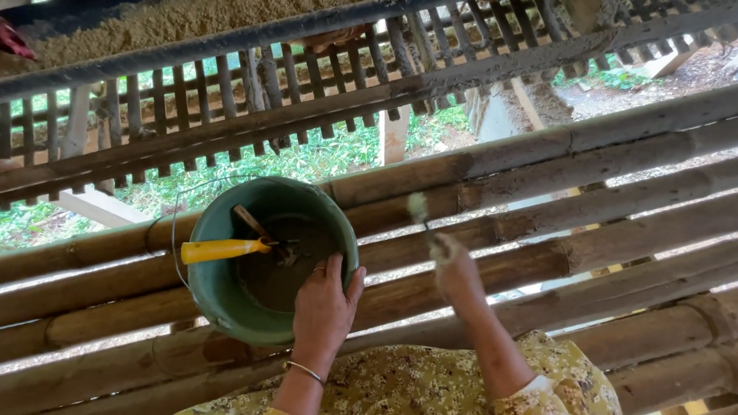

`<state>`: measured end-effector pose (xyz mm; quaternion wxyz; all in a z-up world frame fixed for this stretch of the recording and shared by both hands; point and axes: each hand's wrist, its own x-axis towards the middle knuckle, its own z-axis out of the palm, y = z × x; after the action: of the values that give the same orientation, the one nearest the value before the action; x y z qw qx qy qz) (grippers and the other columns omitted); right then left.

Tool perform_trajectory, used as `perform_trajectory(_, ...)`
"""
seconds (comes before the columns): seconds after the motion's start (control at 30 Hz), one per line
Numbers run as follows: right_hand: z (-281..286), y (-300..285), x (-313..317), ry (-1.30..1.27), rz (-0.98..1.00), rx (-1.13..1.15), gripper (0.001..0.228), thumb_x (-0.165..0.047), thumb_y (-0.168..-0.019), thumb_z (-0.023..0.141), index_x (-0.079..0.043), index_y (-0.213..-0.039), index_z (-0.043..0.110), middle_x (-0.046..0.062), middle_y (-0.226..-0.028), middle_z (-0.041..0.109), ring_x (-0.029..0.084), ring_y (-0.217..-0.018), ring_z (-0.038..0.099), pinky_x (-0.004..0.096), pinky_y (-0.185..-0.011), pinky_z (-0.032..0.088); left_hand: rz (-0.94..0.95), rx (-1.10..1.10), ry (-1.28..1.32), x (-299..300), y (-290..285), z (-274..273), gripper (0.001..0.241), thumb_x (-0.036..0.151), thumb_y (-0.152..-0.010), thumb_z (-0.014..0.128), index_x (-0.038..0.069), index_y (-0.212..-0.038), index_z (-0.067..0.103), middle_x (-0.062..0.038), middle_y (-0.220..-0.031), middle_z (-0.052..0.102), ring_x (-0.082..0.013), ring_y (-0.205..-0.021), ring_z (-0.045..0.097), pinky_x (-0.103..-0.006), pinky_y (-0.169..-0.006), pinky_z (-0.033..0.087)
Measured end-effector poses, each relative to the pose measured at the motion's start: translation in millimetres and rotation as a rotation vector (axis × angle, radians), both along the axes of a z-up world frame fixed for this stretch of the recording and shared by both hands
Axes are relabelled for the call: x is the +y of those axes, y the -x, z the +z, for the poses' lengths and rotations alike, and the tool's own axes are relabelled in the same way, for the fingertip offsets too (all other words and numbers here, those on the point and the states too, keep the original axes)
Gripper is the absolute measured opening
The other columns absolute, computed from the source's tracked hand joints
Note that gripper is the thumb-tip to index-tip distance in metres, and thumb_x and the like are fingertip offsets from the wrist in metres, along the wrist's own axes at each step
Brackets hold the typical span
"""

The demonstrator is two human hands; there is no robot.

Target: The person dips a brush into a bucket of dark liquid and applies it to the bamboo slats and joints of a structure, moving the brush along the surfaces.

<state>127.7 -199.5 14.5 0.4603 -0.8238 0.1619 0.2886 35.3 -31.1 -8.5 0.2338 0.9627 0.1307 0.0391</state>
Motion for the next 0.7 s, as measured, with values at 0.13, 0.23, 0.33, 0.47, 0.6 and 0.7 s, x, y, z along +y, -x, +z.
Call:
perform_trajectory(0.13,-23.0,-24.4,-21.1,0.073,-0.147,-0.119,0.033,-0.019,-0.098,0.041,-0.010,-0.128,0.050,0.008,-0.084,0.058,0.013,-0.058,0.045,0.027,-0.045,0.037,-0.041,0.025,-0.073,-0.5,-1.4,-4.7,0.034,0.038,-0.096,0.042,0.007,-0.106,0.053,-0.011,-0.075,0.062,-0.0282,-0.062,0.061,-0.0408,-0.046,0.051)
perform_trajectory(0.23,-29.7,-23.0,-9.4,0.130,-0.030,-0.019,0.032,-0.014,-0.100,0.040,-0.006,-0.129,0.050,0.004,-0.069,0.052,0.008,-0.047,0.035,0.019,-0.039,0.029,-0.069,-0.006,-0.166,-2.8,-7.0,0.8,0.042,0.038,-0.097,0.038,0.006,-0.118,0.055,-0.010,-0.074,0.065,-0.0250,-0.061,0.063,-0.0368,-0.044,0.051)
perform_trajectory(0.33,-24.5,-18.1,2.2,-0.119,0.065,0.040,0.032,-0.012,-0.096,0.047,-0.005,-0.127,0.056,0.004,-0.064,0.053,0.007,-0.041,0.029,0.020,-0.035,0.026,-0.092,0.031,-0.062,-8.6,-11.3,8.4,0.036,0.033,-0.097,0.040,0.005,-0.114,0.056,-0.008,-0.072,0.065,-0.0205,-0.055,0.062,-0.0334,-0.042,0.052)
perform_trajectory(0.47,-29.3,-34.8,-9.9,0.155,0.028,-0.119,0.036,-0.023,-0.099,0.040,-0.008,-0.130,0.049,0.009,-0.088,0.061,0.015,-0.060,0.051,0.029,-0.047,0.043,-0.139,0.053,-0.089,-10.7,-6.1,5.6,0.040,0.035,-0.096,0.042,0.004,-0.116,0.056,-0.010,-0.075,0.066,-0.0226,-0.058,0.064,-0.0354,-0.043,0.053)
perform_trajectory(0.6,-39.1,-29.5,-1.4,0.119,0.098,-0.020,0.030,-0.015,-0.101,0.036,0.003,-0.121,0.050,0.004,-0.062,0.049,0.009,-0.043,0.037,0.019,-0.035,0.030,-0.147,0.088,-0.016,-9.1,-10.5,8.0,0.039,0.037,-0.097,0.039,0.006,-0.113,0.055,-0.009,-0.076,0.064,-0.0216,-0.058,0.062,-0.0339,-0.044,0.053)
perform_trajectory(0.7,-23.2,-15.1,18.9,-0.232,0.062,0.119,0.024,-0.013,-0.099,0.046,-0.003,-0.117,0.058,0.002,-0.057,0.047,0.009,-0.039,0.033,0.018,-0.035,0.028,-0.123,0.074,-0.037,-9.7,-9.6,1.8,0.037,0.037,-0.094,0.046,0.005,-0.110,0.056,-0.011,-0.078,0.065,-0.0255,-0.062,0.064,-0.0379,-0.046,0.053)
